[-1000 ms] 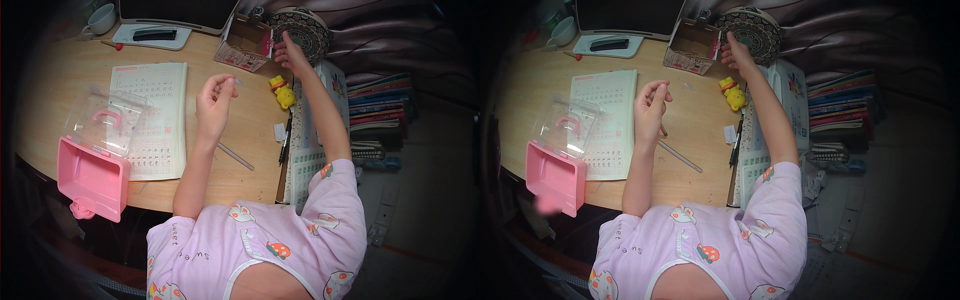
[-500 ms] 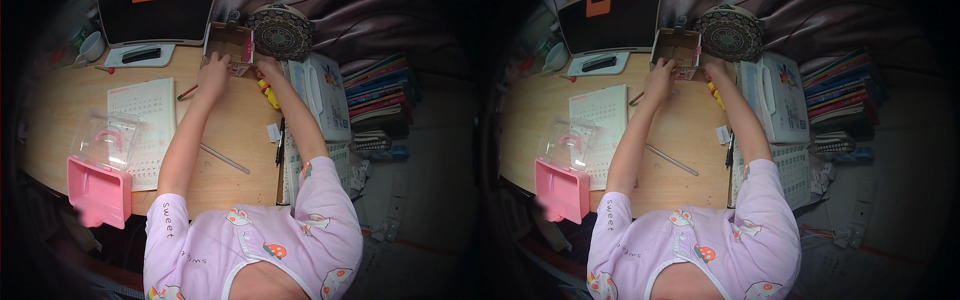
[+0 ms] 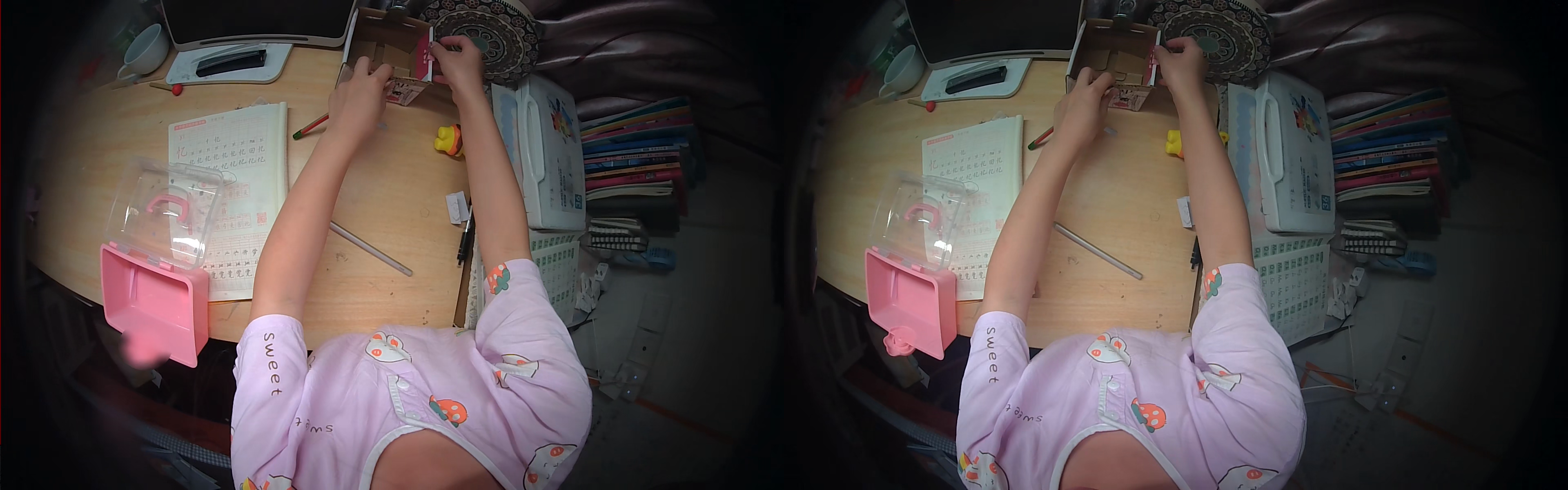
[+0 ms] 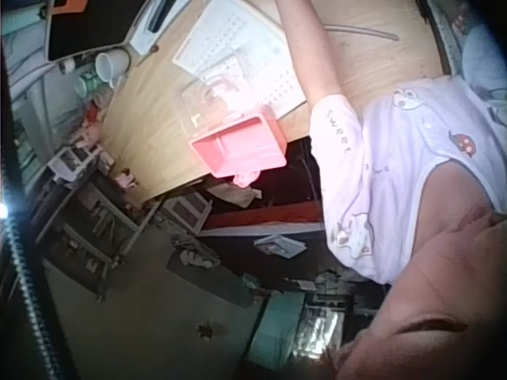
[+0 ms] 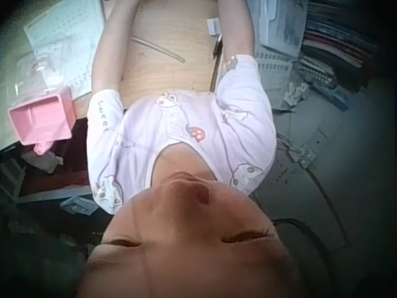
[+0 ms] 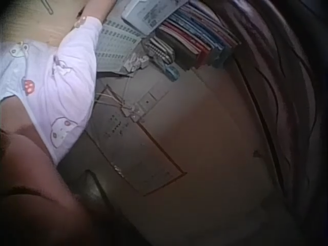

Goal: Organizing stationery, books, and small craft items on a desk and shelves.

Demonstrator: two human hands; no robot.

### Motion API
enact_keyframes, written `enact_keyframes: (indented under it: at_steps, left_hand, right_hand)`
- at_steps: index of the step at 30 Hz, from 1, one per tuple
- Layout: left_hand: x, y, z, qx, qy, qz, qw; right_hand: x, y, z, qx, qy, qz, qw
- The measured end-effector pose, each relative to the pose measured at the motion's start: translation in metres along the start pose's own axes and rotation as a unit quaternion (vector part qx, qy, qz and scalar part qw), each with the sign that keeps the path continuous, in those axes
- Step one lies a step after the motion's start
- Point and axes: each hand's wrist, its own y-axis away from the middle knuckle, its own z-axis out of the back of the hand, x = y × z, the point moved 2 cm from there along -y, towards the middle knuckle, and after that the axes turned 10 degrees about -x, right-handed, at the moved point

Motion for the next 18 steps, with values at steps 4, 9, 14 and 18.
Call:
enact_keyframes:
  at_steps: [4,9,14,18]
  left_hand:
    - [0.001,-0.001,-0.004,-0.009,-0.005,-0.001,1.0]
    - [-0.002,-0.003,-0.001,0.004,-0.004,0.002,1.0]
    - [-0.004,-0.002,0.0,-0.011,0.009,-0.016,1.0]
    - [-0.008,-0.005,0.003,0.032,-0.017,-0.007,0.999]
  right_hand:
    - [-0.007,-0.007,-0.004,0.036,-0.009,-0.037,0.999]
    - [0.016,0.009,-0.013,0.05,0.297,0.162,0.94]
    - [0.033,0.029,0.003,-0.014,0.38,0.19,0.905]
    - [0.026,0.037,0.062,-0.055,0.319,0.226,0.919]
